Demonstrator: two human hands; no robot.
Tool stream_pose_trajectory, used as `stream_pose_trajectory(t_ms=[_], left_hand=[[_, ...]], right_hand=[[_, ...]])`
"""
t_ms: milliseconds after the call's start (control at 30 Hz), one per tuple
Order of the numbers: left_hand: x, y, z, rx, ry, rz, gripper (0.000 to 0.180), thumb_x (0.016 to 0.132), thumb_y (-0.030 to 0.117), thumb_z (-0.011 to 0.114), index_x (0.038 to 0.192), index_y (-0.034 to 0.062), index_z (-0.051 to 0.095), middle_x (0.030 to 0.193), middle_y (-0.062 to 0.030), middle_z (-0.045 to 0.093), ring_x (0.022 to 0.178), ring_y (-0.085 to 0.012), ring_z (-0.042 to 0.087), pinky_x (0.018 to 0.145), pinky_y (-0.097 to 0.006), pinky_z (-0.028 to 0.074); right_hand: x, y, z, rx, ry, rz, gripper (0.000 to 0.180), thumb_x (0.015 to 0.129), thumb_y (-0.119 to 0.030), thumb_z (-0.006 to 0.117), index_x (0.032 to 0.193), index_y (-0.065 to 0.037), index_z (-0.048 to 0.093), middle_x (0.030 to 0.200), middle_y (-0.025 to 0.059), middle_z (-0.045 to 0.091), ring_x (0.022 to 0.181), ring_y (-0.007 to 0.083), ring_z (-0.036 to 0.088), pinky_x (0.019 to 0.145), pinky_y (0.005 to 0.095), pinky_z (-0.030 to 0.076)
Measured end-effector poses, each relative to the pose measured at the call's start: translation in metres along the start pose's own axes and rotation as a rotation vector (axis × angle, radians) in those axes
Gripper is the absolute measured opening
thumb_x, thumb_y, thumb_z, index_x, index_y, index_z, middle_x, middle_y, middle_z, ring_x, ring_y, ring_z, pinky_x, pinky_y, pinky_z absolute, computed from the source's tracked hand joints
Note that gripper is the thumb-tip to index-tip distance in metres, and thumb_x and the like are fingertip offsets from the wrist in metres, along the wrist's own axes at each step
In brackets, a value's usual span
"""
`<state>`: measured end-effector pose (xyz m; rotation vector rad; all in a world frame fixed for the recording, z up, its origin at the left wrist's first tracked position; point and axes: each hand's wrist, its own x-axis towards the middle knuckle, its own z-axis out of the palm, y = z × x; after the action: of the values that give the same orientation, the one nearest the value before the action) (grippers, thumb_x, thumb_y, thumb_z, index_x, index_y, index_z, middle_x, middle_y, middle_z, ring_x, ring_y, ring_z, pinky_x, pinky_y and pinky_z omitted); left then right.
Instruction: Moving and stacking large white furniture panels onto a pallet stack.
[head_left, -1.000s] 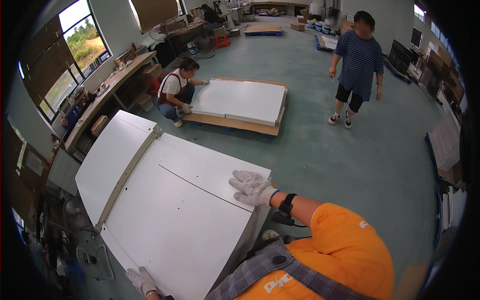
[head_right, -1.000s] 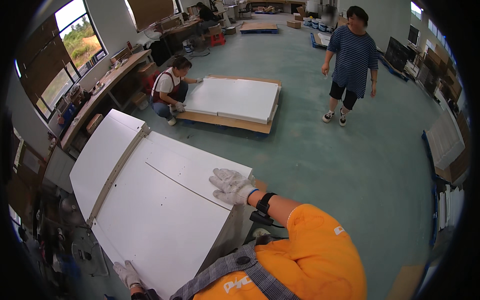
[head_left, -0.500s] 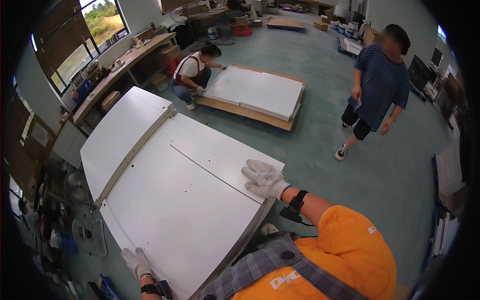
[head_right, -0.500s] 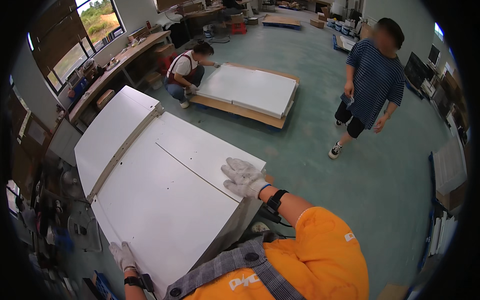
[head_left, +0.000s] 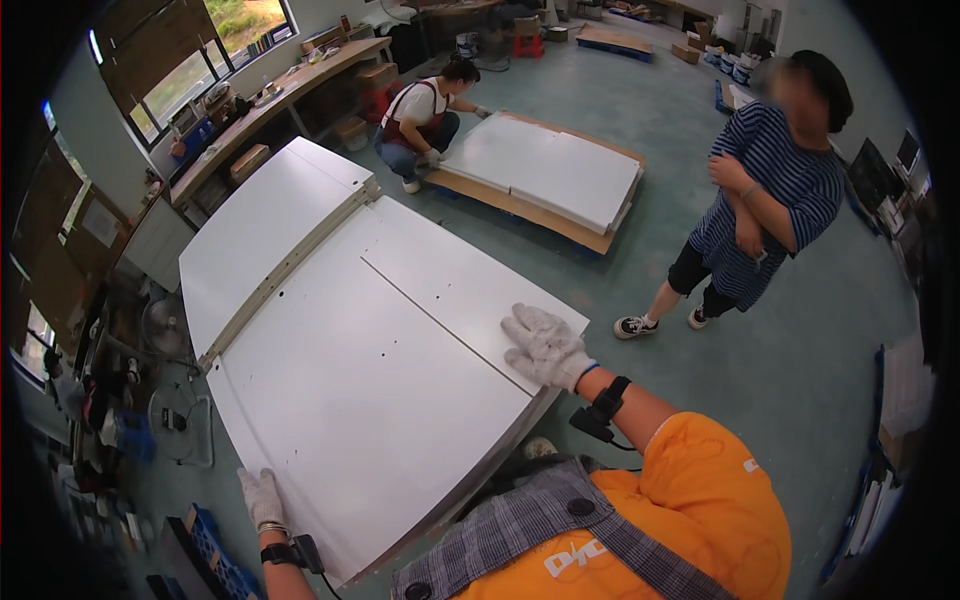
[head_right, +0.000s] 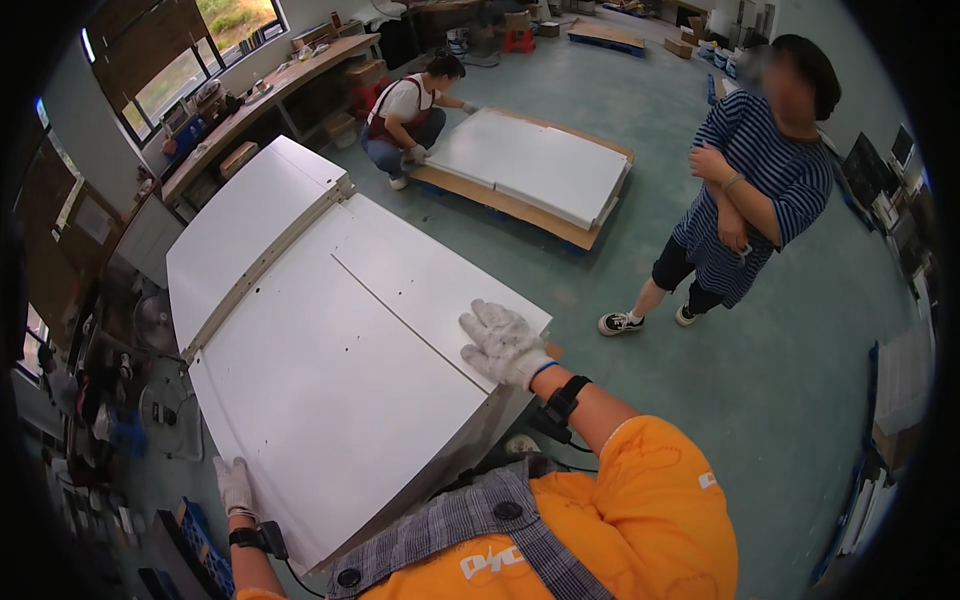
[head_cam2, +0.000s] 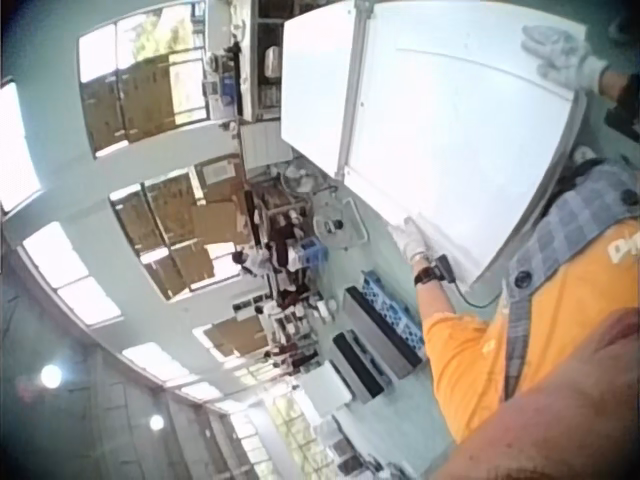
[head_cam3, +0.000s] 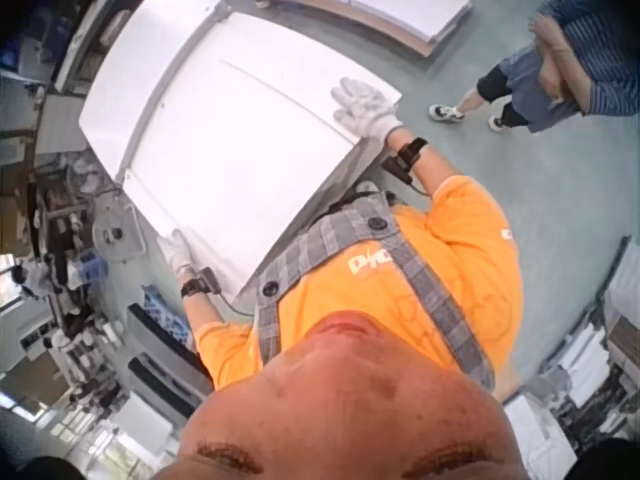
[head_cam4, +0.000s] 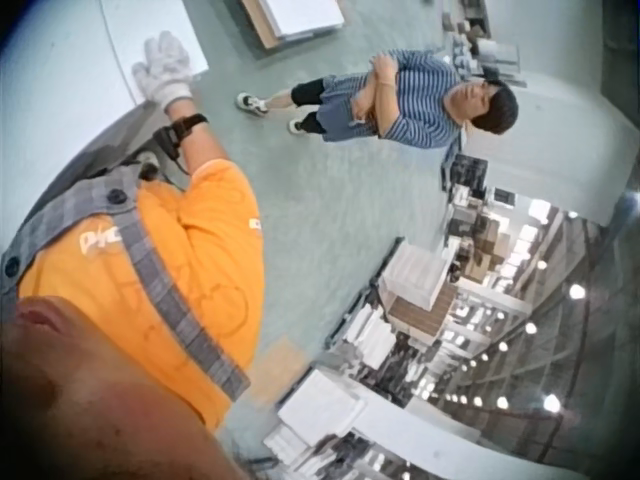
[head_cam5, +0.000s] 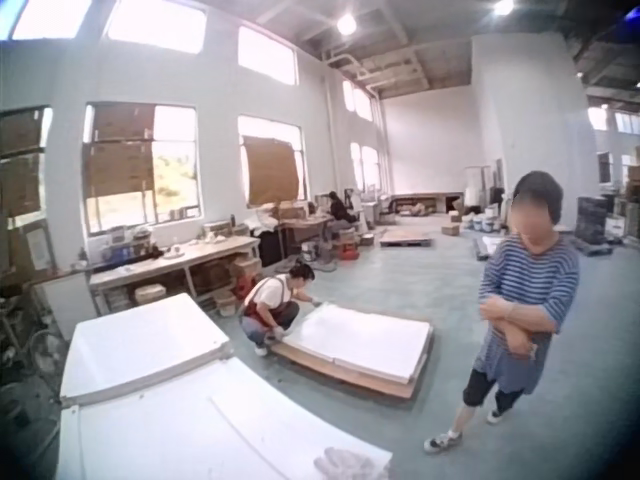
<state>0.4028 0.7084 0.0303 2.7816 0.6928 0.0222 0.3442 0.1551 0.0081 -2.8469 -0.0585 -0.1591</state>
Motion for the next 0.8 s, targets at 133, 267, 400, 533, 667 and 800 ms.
stream_pose_trajectory(t_ms=[133, 267, 400, 533, 667, 800], left_hand=[[-0.015, -0.026, -0.006, -0.171, -0.096, -0.053, 0.069, 0.089, 0.037, 0.054, 0.141, -0.0042, 0.034, 0.140, -0.0236, 0.045, 0.128, -0.0355, 0.046, 0.106, -0.037, 0.035], [-0.033, -0.046, -0.010, -0.232, -0.223, -0.115, 0.067, 0.089, 0.040, 0.055, 0.137, -0.0053, 0.042, 0.135, -0.0238, 0.050, 0.125, -0.0324, 0.050, 0.104, -0.035, 0.036], [-0.057, -0.064, -0.008, -0.207, -0.189, -0.196, 0.066, 0.090, 0.043, 0.055, 0.134, -0.0051, 0.045, 0.133, -0.0214, 0.054, 0.122, -0.0303, 0.052, 0.102, -0.034, 0.038], [-0.082, -0.054, -0.017, -0.200, -0.267, -0.230, 0.062, 0.090, 0.046, 0.055, 0.130, -0.0022, 0.051, 0.126, -0.0170, 0.060, 0.117, -0.0296, 0.056, 0.099, -0.034, 0.040], [-0.105, -0.034, -0.024, -0.192, -0.241, -0.189, 0.055, 0.090, 0.046, 0.053, 0.125, 0.0029, 0.055, 0.120, -0.0176, 0.063, 0.111, -0.0328, 0.059, 0.094, -0.037, 0.043], [-0.117, -0.050, -0.020, -0.152, -0.161, -0.238, 0.051, 0.092, 0.045, 0.051, 0.122, 0.0047, 0.057, 0.116, -0.0182, 0.064, 0.110, -0.0355, 0.059, 0.092, -0.040, 0.044]], right_hand=[[0.000, 0.003, 0.003, 0.011, 0.014, -0.013, 0.056, 0.089, -0.039, 0.049, 0.133, -0.004, 0.047, 0.141, 0.0237, 0.040, 0.129, 0.0351, 0.040, 0.110, 0.0396, 0.031], [0.000, 0.005, 0.008, 0.032, 0.027, -0.019, 0.056, 0.089, -0.040, 0.049, 0.133, -0.004, 0.047, 0.141, 0.0235, 0.040, 0.130, 0.0355, 0.038, 0.110, 0.0400, 0.030], [0.001, 0.001, 0.000, 0.068, -0.014, 0.000, 0.056, 0.088, -0.039, 0.051, 0.133, -0.005, 0.047, 0.142, 0.0232, 0.039, 0.132, 0.0360, 0.037, 0.111, 0.0405, 0.028], [0.002, -0.001, -0.009, 0.065, -0.047, -0.005, 0.056, 0.087, -0.038, 0.053, 0.132, -0.005, 0.048, 0.141, 0.0232, 0.040, 0.131, 0.0363, 0.038, 0.111, 0.0403, 0.029], [0.006, 0.004, -0.016, 0.074, -0.007, -0.045, 0.052, 0.087, -0.038, 0.054, 0.126, -0.005, 0.052, 0.135, 0.0226, 0.046, 0.127, 0.0365, 0.042, 0.107, 0.0386, 0.035], [0.021, -0.008, -0.042, 0.100, -0.343, 0.044, 0.053, 0.084, -0.038, 0.056, 0.127, -0.006, 0.053, 0.136, 0.0164, 0.048, 0.125, 0.0334, 0.045, 0.104, 0.0382, 0.038]])
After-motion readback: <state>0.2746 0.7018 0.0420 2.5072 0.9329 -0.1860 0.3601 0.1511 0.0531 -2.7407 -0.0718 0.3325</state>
